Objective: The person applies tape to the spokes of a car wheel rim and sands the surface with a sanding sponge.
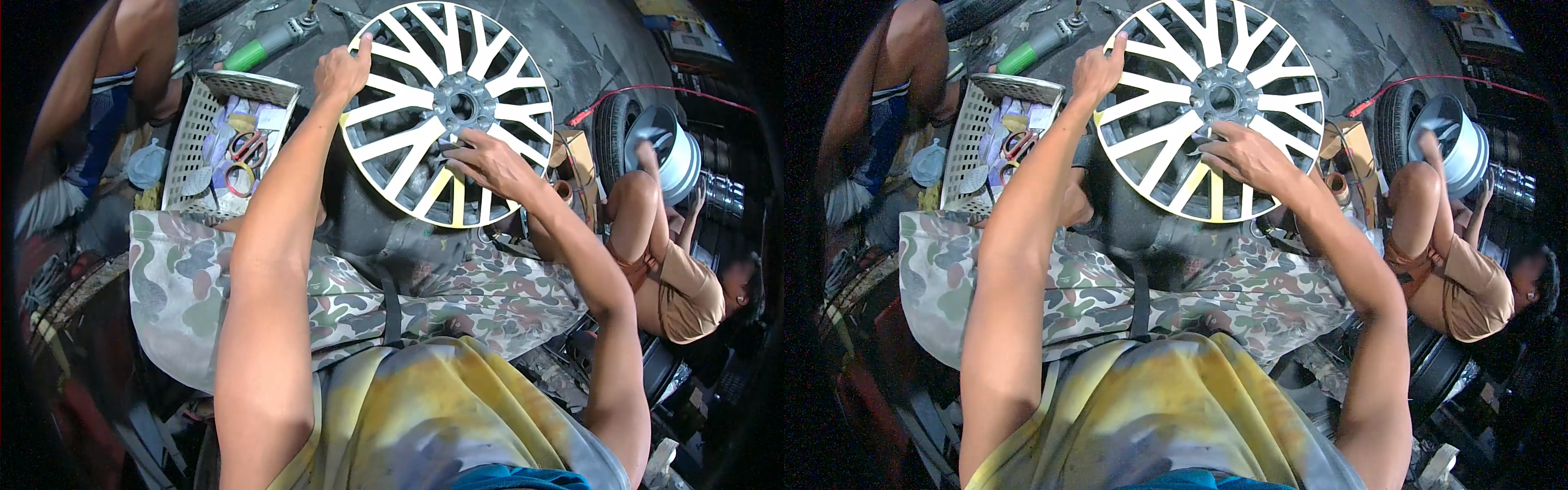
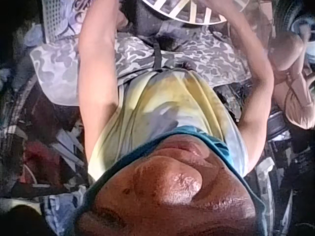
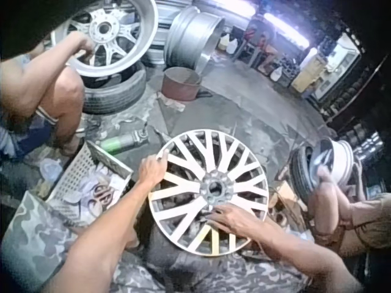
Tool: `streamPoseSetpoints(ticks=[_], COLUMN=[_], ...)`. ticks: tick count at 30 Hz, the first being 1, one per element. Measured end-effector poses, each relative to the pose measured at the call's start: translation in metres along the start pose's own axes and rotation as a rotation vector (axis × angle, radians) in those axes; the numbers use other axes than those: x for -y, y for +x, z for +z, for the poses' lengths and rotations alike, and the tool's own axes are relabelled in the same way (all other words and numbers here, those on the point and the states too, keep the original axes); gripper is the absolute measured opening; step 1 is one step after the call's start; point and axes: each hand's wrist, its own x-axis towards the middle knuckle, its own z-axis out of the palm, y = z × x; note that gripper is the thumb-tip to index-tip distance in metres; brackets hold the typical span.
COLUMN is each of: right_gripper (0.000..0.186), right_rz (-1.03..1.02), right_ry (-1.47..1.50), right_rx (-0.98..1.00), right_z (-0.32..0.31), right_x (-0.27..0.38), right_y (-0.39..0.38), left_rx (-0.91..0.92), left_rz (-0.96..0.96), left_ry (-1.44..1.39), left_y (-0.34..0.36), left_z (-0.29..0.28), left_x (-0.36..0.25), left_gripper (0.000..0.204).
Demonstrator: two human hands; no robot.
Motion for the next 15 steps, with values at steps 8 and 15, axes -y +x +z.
streamPoseSetpoints(ticks=[8,15], right_gripper=[0.033,0.026], right_rz=[-0.006,0.019], right_ry=[0.092,-0.220], right_rx=[0.392,0.414], right_z=[-0.008,-0.003], right_x=[-0.032,-0.027], right_y=[0.031,0.048], left_rx=[-0.022,-0.005], left_rz=[0.009,0.013], left_ry=[-0.016,-0.038], left_y=[-0.003,-0.001], left_z=[0.002,0.007], left_x=[0.004,-0.002], left_gripper=[0.086,0.083])
